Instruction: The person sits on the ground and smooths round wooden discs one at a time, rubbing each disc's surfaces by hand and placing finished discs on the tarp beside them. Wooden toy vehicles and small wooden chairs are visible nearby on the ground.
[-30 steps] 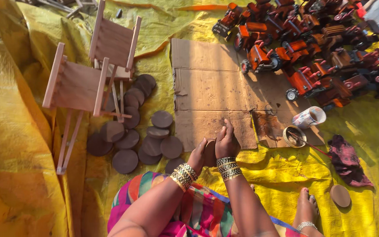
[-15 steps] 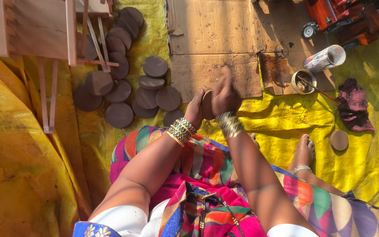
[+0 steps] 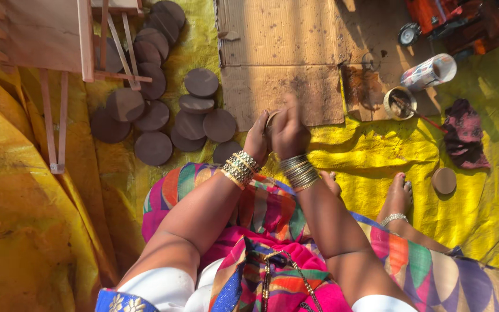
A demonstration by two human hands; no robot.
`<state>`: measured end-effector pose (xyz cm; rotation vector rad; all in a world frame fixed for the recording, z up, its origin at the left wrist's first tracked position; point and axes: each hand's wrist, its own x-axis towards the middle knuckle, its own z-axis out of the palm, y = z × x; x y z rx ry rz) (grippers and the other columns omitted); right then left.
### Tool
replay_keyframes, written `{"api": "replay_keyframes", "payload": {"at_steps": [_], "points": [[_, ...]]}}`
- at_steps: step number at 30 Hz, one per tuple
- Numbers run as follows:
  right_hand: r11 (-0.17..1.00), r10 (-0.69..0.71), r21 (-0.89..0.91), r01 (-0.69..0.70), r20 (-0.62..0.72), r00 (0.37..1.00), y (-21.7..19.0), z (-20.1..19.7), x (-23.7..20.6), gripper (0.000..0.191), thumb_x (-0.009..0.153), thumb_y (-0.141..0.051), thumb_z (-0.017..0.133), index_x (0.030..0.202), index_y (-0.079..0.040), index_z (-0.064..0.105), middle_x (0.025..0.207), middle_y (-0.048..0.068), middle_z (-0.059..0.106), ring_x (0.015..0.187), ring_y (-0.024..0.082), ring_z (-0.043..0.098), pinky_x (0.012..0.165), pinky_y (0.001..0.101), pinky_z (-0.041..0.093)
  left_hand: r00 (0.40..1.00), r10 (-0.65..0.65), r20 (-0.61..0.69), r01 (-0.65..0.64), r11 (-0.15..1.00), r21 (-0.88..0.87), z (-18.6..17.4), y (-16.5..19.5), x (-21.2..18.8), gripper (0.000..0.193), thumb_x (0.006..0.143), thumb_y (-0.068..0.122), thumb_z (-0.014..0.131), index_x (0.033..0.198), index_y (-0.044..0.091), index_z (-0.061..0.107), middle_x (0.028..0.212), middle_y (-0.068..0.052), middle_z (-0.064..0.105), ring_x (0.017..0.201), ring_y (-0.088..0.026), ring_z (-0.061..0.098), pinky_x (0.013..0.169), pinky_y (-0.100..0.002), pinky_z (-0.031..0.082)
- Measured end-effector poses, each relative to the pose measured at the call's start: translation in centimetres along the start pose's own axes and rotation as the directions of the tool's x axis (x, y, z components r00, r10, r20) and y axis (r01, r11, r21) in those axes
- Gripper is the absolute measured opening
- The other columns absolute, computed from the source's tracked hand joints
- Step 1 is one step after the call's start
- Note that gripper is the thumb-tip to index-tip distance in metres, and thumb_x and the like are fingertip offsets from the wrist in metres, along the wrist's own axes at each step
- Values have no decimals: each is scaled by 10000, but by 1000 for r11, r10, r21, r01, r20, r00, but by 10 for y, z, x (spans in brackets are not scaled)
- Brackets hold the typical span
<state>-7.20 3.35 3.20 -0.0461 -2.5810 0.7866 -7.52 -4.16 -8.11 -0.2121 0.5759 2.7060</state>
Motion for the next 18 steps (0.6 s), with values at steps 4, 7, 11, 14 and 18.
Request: {"api": "replay_keyframes", "payload": {"at_steps": [4, 7, 11, 14, 18], "points": [[985, -38, -167, 40, 15, 999, 8, 6, 12, 286, 1086, -194, 548, 1369, -199, 584, 946, 141, 767, 867, 355, 746, 742, 470, 575, 980, -140, -138, 148, 988, 49, -10, -11, -3, 491, 1095, 398, 421, 1345, 22, 614, 1226, -133, 700, 1087, -241, 669, 928, -392, 531], [992, -77, -109, 66, -99, 992, 22, 9, 27, 299, 1095, -187, 525, 1391, -162, 556, 1094, 151, 768, 975, 359, 743, 792, 450, 589, 991, -137, 9, 137, 990, -36, -10, -8, -5, 494, 1075, 383, 434, 1332, 6, 626, 1264, -122, 710, 1135, -225, 683, 1007, -357, 547], [991, -137, -4, 137, -104, 985, 16, 17, 2, 288, 1100, -181, 544, 1377, -106, 565, 1160, 202, 739, 1030, 395, 711, 816, 461, 583, 998, -46, -48, 45, 998, -36, 2, 4, 1, 438, 1114, 360, 465, 1338, 19, 622, 1278, -102, 681, 1154, -214, 658, 1020, -357, 530], [956, -280, -124, 265, -127, 951, 10, 22, -7, 245, 1042, -211, 582, 1281, -185, 629, 1012, 129, 767, 868, 332, 755, 730, 428, 599, 991, -122, -46, 121, 992, -30, 11, 12, 2, 477, 1097, 413, 416, 1334, 58, 629, 1251, -97, 690, 1133, -210, 662, 989, -352, 528], [980, -107, -182, 80, -141, 984, 21, 23, 25, 258, 1039, -194, 595, 1290, -217, 646, 916, 122, 766, 743, 348, 728, 617, 467, 556, 970, -189, -150, 202, 977, 73, 12, 16, -5, 491, 1065, 427, 416, 1312, 62, 630, 1203, -108, 709, 1067, -240, 678, 904, -396, 544]]}}
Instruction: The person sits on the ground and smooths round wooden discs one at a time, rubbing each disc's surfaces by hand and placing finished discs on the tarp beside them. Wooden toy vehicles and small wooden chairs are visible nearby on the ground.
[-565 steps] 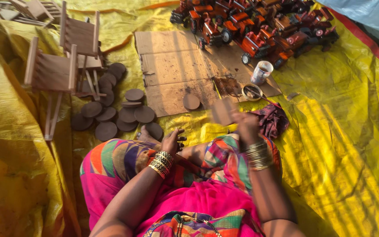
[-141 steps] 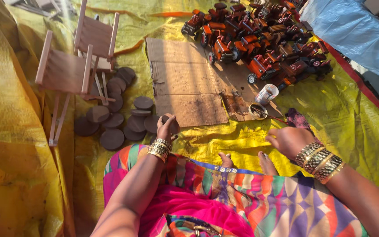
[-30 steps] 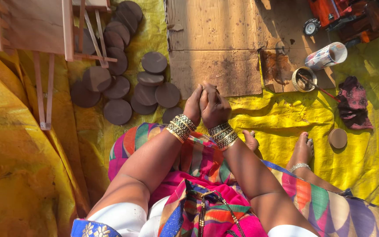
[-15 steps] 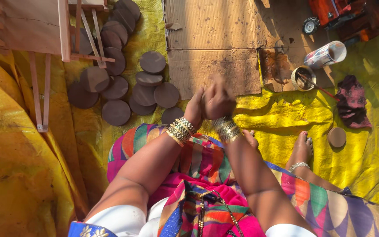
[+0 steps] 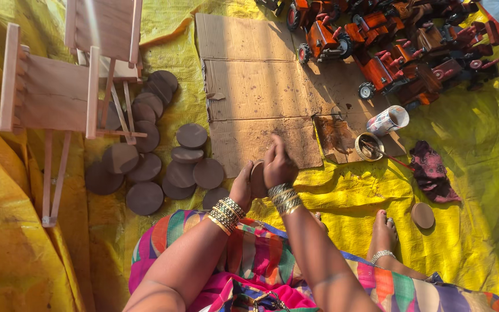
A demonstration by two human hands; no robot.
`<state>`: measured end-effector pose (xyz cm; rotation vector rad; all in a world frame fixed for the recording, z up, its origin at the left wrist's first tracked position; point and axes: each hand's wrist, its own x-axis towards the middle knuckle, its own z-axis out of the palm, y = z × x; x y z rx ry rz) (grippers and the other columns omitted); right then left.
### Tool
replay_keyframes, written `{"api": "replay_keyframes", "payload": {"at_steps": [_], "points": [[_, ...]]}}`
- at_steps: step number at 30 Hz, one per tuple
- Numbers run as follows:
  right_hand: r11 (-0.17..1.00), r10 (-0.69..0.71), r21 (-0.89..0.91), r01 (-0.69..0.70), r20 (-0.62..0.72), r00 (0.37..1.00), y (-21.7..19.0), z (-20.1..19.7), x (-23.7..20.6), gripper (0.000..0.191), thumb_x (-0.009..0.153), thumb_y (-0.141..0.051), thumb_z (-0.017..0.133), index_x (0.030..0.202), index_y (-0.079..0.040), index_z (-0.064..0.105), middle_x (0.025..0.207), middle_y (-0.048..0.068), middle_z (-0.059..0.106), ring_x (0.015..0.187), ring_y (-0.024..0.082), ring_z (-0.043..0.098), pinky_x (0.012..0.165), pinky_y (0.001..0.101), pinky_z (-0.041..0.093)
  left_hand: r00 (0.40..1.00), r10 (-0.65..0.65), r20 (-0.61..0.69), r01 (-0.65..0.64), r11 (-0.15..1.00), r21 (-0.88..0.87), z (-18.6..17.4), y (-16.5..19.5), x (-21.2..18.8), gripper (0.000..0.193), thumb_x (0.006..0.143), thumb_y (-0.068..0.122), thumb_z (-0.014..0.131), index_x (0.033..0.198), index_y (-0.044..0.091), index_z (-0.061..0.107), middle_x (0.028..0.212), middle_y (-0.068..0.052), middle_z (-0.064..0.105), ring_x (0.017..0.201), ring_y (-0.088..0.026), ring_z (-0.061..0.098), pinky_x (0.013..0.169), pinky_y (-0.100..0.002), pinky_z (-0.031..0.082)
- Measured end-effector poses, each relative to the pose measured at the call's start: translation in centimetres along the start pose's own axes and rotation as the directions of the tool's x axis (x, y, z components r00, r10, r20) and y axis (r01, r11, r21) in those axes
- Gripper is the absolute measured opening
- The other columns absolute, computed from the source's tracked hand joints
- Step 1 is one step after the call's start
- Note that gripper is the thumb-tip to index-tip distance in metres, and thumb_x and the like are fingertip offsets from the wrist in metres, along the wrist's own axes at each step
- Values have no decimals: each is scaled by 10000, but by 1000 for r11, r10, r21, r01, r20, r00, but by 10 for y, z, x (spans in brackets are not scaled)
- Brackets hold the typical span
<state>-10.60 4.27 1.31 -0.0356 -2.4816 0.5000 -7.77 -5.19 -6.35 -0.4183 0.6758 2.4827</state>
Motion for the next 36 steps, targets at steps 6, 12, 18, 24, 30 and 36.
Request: {"api": "replay_keyframes", "payload": {"at_steps": [6, 12, 18, 24, 30, 36], "points": [[999, -42, 16, 42, 14, 999, -8, -3, -28, 332, 1002, -213, 628, 1334, -204, 627, 832, 145, 733, 697, 357, 710, 590, 471, 550, 993, 46, 108, -40, 998, -55, -5, -5, 6, 503, 1066, 430, 406, 1355, 69, 603, 1251, -103, 691, 1122, -228, 669, 953, -384, 545], [999, -35, -11, 34, -12, 999, -1, -3, -8, 299, 990, -180, 638, 1280, -252, 656, 793, 117, 723, 679, 337, 697, 604, 462, 546, 995, 16, 102, -16, 1000, -1, -6, -4, 6, 508, 1028, 417, 391, 1359, 108, 620, 1292, -83, 704, 1167, -212, 678, 1011, -359, 524], [997, -13, 81, 11, 22, 1000, -8, -23, 1, 330, 942, -140, 638, 1270, -181, 640, 800, 124, 728, 658, 359, 699, 564, 466, 551, 992, 80, 99, -86, 995, 54, -15, -13, 11, 497, 1050, 409, 423, 1302, 45, 649, 1246, -99, 724, 1148, -217, 687, 1002, -352, 540], [965, -232, 105, 242, -101, 968, -23, -29, -30, 305, 961, -152, 606, 1265, -181, 622, 895, 148, 726, 758, 360, 719, 646, 440, 574, 993, 61, 98, -54, 996, -72, -10, -6, 9, 482, 1049, 424, 438, 1295, 61, 641, 1179, -64, 731, 1069, -191, 682, 926, -336, 538], [994, 70, 92, -65, -42, 997, 11, -14, 14, 250, 1008, -160, 599, 1251, -191, 654, 871, 140, 756, 723, 359, 724, 598, 460, 556, 999, -24, 34, 24, 1000, 10, 2, -1, -2, 465, 1036, 401, 461, 1273, 51, 652, 1160, -88, 738, 1035, -212, 705, 900, -370, 564], [985, -128, 116, 125, 15, 992, -19, -22, -33, 272, 996, -181, 609, 1268, -183, 607, 868, 144, 744, 739, 341, 729, 641, 439, 574, 959, 142, 244, -87, 971, -224, -6, -7, 17, 440, 1138, 395, 475, 1334, 25, 607, 1206, -72, 701, 1104, -192, 681, 958, -326, 572]]}}
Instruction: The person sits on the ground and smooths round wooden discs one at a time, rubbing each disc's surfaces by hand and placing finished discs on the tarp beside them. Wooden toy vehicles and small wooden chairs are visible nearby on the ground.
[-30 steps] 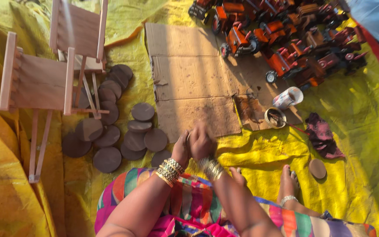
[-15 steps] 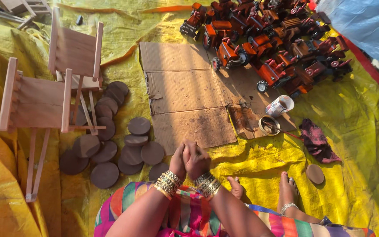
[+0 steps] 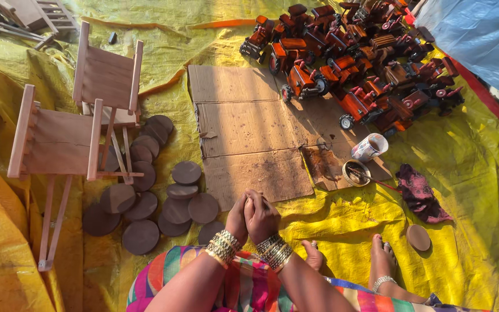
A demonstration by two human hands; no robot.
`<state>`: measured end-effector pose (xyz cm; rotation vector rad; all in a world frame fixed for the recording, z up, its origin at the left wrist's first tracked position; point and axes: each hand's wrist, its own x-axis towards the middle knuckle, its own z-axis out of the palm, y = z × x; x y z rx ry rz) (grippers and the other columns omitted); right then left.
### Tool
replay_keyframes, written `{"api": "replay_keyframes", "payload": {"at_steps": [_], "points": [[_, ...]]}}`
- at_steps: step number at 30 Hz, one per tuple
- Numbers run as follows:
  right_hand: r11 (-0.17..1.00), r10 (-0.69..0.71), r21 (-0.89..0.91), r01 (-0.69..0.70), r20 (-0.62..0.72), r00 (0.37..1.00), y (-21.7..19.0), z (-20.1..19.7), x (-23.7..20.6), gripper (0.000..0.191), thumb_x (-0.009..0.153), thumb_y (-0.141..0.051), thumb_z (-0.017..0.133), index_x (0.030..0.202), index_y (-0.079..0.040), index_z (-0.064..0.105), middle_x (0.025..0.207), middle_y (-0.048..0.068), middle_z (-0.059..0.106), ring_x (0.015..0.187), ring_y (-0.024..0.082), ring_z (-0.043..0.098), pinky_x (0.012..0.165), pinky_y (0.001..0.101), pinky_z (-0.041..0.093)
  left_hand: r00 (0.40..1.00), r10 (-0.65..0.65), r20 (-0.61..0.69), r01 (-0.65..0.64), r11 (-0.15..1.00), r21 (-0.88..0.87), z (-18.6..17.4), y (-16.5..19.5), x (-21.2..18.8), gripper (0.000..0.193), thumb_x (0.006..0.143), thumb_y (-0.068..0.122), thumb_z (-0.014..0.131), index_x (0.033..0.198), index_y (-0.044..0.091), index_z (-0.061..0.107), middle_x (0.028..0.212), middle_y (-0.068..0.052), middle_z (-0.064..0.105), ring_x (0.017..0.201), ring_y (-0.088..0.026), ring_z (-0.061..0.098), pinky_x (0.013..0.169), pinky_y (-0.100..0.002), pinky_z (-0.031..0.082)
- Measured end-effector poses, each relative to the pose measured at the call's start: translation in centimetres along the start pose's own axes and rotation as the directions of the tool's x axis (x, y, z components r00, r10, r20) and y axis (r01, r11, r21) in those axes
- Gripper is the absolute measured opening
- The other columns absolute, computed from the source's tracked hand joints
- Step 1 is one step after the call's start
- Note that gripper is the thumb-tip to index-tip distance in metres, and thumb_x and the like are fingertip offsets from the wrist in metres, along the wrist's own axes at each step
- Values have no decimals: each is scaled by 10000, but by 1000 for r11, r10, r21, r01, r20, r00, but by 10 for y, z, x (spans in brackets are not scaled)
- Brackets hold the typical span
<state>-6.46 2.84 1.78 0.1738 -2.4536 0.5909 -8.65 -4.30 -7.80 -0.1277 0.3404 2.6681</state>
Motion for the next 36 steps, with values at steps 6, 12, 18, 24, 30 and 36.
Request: {"api": "replay_keyframes", "payload": {"at_steps": [6, 12, 18, 24, 30, 36], "points": [[980, 144, -127, -151, -64, 988, 26, 7, 40, 262, 983, -165, 613, 1237, -201, 669, 849, 126, 755, 740, 347, 722, 636, 463, 561, 948, -150, -280, 221, 945, 241, 15, 9, -14, 504, 1020, 447, 405, 1295, 89, 629, 1162, -101, 724, 1029, -227, 701, 853, -381, 581], [1000, -7, 4, 7, -67, 998, 15, -4, 19, 303, 968, -162, 603, 1267, -136, 642, 937, 152, 744, 783, 360, 714, 663, 448, 571, 981, -28, -193, 66, 979, 194, 21, 4, -13, 493, 1051, 399, 448, 1316, 23, 624, 1210, -128, 723, 1086, -228, 706, 946, -368, 564], [997, -75, -13, 74, -89, 993, 7, 6, 12, 264, 980, -170, 606, 1240, -183, 648, 913, 121, 754, 789, 321, 730, 672, 420, 582, 959, -138, -246, 175, 975, 134, 15, 10, -9, 489, 1034, 426, 403, 1322, 100, 627, 1221, -69, 723, 1075, -203, 699, 936, -369, 536], [982, 134, -122, -142, -73, 988, 24, 1, 43, 240, 999, -165, 617, 1230, -189, 680, 840, 114, 751, 719, 326, 716, 615, 444, 554, 988, -44, -145, 74, 976, 206, 19, 9, -12, 501, 1038, 381, 419, 1312, 30, 650, 1230, -110, 740, 1101, -207, 713, 973, -352, 555], [992, -124, -1, 124, -110, 986, -6, -7, 2, 250, 1007, -181, 589, 1256, -184, 616, 885, 119, 742, 722, 315, 722, 612, 413, 573, 986, 113, -123, -94, 985, 146, 1, -3, -6, 431, 1194, 384, 510, 1329, -15, 602, 1188, -126, 654, 1056, -222, 650, 919, -388, 526], [973, 142, -173, -153, -70, 987, 33, 10, 50, 257, 992, -184, 592, 1236, -233, 659, 761, 121, 728, 641, 350, 694, 554, 476, 531, 958, -55, -281, 120, 968, 221, 9, 3, -10, 447, 1030, 375, 458, 1296, 70, 647, 1235, -92, 715, 1095, -208, 690, 918, -357, 574]]}}
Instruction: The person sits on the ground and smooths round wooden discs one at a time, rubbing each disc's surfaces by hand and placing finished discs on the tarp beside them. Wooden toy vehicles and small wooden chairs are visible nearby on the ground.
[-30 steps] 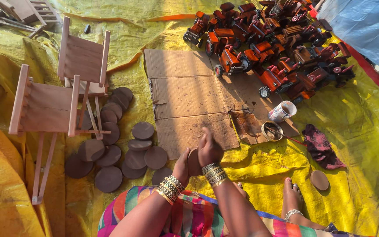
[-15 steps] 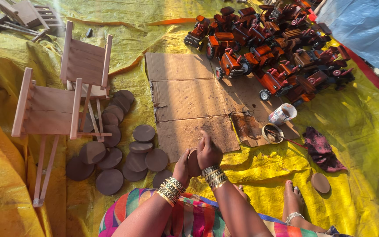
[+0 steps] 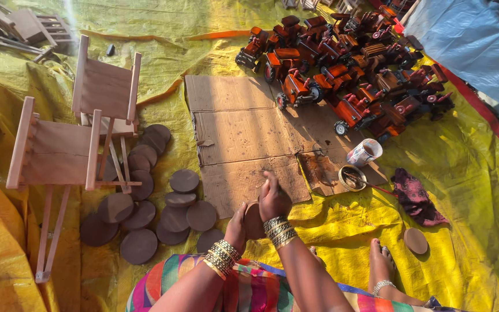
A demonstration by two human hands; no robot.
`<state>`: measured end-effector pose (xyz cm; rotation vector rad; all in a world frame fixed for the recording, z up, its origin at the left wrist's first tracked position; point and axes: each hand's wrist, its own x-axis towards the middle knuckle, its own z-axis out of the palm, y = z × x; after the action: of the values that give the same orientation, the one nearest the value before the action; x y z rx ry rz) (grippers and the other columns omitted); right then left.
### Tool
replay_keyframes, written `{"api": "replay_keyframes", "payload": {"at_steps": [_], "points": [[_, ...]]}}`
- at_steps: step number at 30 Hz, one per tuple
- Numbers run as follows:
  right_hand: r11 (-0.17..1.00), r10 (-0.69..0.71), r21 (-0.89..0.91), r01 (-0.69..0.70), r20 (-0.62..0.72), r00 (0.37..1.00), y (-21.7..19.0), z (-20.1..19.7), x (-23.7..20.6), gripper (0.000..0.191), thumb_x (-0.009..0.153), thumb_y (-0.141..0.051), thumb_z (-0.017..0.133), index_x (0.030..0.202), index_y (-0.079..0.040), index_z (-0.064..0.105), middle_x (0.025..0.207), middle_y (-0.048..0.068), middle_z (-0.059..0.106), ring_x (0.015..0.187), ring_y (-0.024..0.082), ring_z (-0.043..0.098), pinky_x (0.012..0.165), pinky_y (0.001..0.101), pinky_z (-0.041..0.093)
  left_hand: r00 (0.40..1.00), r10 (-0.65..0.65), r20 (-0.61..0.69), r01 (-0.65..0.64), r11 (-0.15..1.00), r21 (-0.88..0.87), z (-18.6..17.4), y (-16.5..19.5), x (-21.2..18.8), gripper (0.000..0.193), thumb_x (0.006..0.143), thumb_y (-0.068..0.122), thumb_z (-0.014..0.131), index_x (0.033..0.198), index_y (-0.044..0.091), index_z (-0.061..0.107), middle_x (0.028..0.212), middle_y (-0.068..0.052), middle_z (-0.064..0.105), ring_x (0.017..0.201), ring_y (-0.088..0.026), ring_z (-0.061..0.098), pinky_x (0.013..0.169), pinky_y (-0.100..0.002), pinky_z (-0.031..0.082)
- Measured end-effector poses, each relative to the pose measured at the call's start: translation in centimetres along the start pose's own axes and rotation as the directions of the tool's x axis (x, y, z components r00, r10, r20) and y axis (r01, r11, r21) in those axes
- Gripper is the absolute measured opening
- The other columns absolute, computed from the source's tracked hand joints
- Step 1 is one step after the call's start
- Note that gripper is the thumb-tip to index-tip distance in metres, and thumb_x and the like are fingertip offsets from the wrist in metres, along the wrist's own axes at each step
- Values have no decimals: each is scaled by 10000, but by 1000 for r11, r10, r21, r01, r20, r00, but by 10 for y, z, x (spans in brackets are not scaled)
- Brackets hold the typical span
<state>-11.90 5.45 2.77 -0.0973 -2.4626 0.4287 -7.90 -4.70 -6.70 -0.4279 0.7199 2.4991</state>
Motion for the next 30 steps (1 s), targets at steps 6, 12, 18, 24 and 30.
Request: {"api": "replay_keyframes", "payload": {"at_steps": [6, 12, 18, 24, 30], "points": [[977, -164, 133, 169, -44, 985, -6, -8, -49, 272, 995, -189, 596, 1266, -203, 626, 859, 140, 738, 719, 345, 717, 606, 454, 562, 995, 81, 65, -78, 996, -50, -2, -5, 2, 460, 1071, 393, 458, 1300, 41, 645, 1199, -99, 705, 1081, -199, 672, 917, -341, 543], [997, 28, 68, -37, 119, 993, -5, -2, -37, 326, 936, -200, 624, 1255, -174, 682, 863, 168, 747, 739, 385, 712, 624, 485, 566, 999, -22, 28, 24, 998, -60, -1, 1, 2, 495, 1052, 408, 430, 1289, 40, 661, 1225, -93, 723, 1104, -201, 683, 951, -338, 548], [973, -67, 208, 97, -145, 987, -6, -7, -14, 209, 1069, -177, 528, 1256, -165, 618, 1038, 159, 749, 877, 364, 731, 720, 449, 584, 988, 41, 151, -38, 999, -24, 7, 5, 2, 517, 1045, 418, 436, 1305, 25, 648, 1238, -116, 731, 1120, -216, 696, 997, -360, 545], [964, -166, 207, 166, -18, 986, -26, -17, -52, 267, 985, -206, 577, 1242, -179, 643, 903, 155, 746, 763, 354, 731, 636, 450, 580, 990, 63, 126, -42, 986, -161, 1, 0, 8, 502, 1059, 413, 450, 1314, 14, 614, 1218, -112, 715, 1076, -214, 717, 965, -351, 572], [995, -67, 73, 72, -73, 995, 12, 14, -11, 263, 1013, -185, 566, 1260, -248, 634, 925, 114, 768, 757, 350, 726, 625, 457, 562, 997, -67, 45, 68, 997, -21, 11, 6, -7, 532, 1035, 447, 466, 1347, 41, 609, 1197, -114, 723, 967, -216, 750, 789, -356, 628]]}}
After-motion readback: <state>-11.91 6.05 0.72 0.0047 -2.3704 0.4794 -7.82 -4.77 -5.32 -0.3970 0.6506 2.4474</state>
